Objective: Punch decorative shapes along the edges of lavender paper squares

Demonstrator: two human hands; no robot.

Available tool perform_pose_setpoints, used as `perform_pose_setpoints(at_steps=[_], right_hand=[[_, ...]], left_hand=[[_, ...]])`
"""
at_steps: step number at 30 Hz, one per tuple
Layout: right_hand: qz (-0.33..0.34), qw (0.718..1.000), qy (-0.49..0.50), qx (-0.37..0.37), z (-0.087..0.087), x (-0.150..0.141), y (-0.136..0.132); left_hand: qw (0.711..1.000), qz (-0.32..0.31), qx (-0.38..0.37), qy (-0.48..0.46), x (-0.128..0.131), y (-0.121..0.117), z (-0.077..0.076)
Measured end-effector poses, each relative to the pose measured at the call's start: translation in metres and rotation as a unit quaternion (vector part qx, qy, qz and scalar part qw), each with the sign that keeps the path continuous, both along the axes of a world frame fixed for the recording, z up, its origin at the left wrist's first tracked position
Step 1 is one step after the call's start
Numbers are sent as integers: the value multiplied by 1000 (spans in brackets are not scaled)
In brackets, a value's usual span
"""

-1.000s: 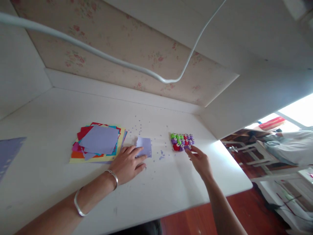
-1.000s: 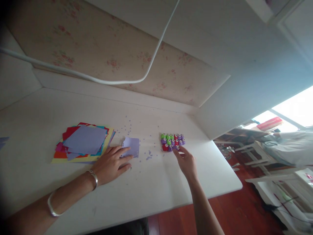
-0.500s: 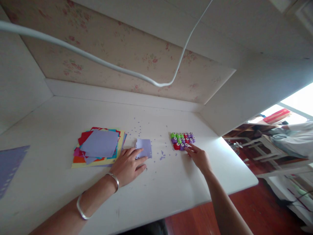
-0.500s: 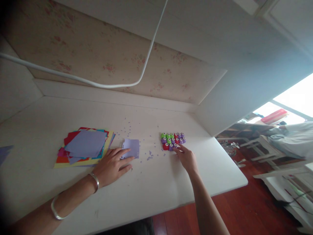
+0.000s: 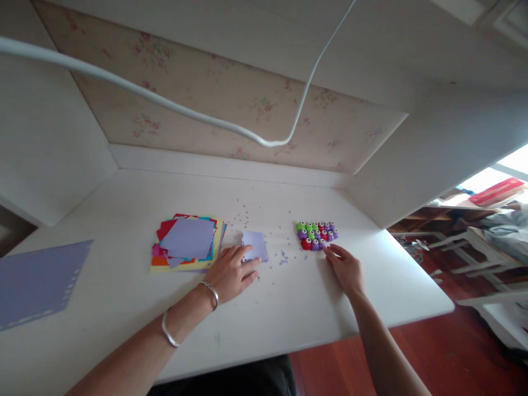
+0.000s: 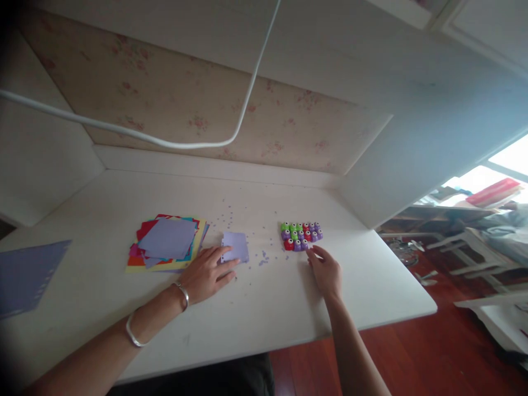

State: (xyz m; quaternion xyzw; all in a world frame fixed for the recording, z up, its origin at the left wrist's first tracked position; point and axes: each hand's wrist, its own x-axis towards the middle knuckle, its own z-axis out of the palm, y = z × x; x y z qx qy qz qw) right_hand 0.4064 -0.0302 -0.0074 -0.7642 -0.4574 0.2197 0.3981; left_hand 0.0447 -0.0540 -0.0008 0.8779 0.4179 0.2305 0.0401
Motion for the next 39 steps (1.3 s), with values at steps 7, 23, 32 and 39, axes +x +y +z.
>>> perform_pose_setpoints(at_steps=[7, 23, 32, 39], right_hand=[[11, 1000, -12, 24, -6, -30, -34], [67, 989, -115, 62, -6, -45, -39], [172, 948, -268, -5, -7, -51, -38], [167, 941, -295, -20, -7, -53, -39]], left_hand=[[998, -34, 24, -37, -1, -5, -5], [998, -15, 55, 15, -2, -8, 2], [996, -86, 25, -14, 0, -13, -5], [999, 21, 48, 15, 2, -11, 8]])
